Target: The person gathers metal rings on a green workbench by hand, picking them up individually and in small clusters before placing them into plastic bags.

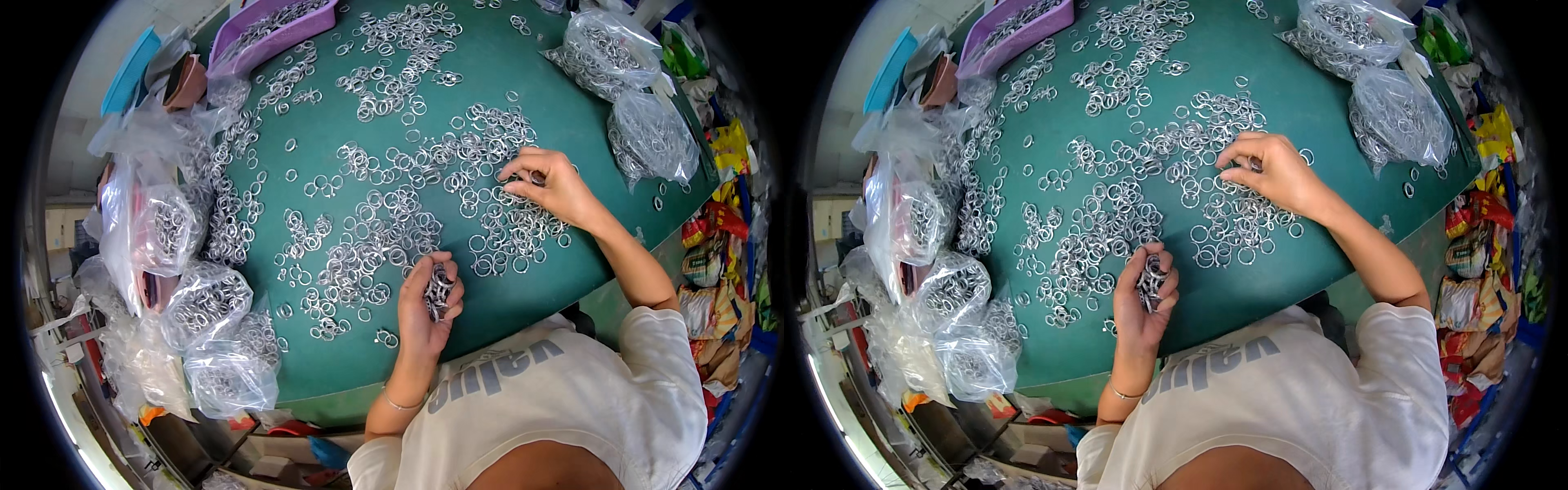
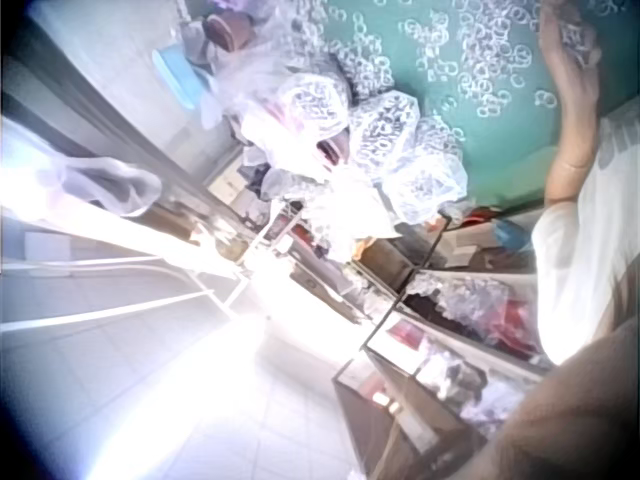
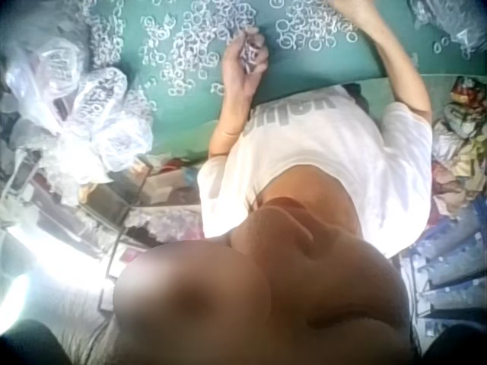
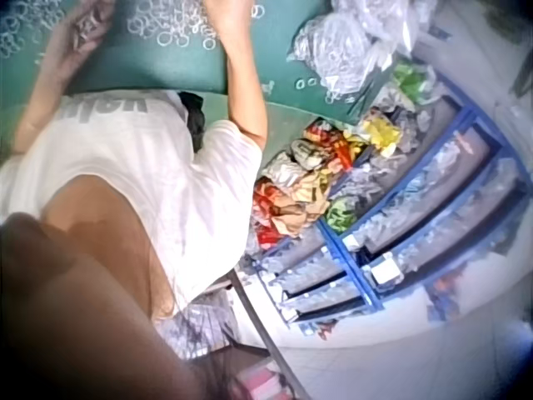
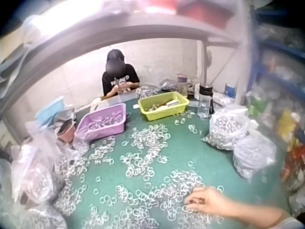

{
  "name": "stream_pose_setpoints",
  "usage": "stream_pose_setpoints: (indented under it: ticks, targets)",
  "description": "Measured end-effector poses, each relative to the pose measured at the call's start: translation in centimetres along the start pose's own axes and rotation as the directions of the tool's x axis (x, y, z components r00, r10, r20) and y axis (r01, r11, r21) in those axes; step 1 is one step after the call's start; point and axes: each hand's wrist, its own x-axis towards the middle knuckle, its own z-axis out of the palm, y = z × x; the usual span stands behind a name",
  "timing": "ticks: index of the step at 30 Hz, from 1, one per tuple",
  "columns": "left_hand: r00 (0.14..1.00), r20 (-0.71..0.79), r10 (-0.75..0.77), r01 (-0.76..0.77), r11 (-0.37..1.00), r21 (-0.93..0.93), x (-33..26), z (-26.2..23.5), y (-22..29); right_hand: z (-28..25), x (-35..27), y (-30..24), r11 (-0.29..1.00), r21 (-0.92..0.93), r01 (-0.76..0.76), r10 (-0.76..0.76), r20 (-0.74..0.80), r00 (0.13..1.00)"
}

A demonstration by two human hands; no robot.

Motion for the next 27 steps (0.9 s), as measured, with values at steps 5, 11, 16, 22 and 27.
stream_pose_setpoints:
  ticks: [5,11,16,22,27]
  targets:
    - [1.000,0.013,-0.006,0.006,1.000,0.001,0.0,-0.1,0.0,1.4,-0.1,-0.6,0.956,-0.232,0.179,-0.172,0.052,0.984]
    - [1.000,0.018,0.003,-0.003,1.000,-0.007,-0.1,-0.3,0.1,1.4,-0.3,-1.1,0.928,-0.323,0.187,-0.115,0.229,0.967]
    - [1.000,0.008,0.004,-0.004,1.000,-0.016,-0.3,-0.1,0.2,-0.1,0.9,-0.6,0.791,0.574,-0.212,0.036,0.303,0.952]
    - [1.000,0.019,-0.007,0.007,1.000,-0.027,-0.2,-0.3,0.3,1.2,3.5,0.2,0.023,0.920,-0.391,-0.056,0.392,0.918]
    - [0.999,0.037,-0.018,0.020,0.999,-0.038,-0.1,-0.6,0.6,3.1,7.2,-1.7,0.684,0.677,-0.271,0.095,0.286,0.954]
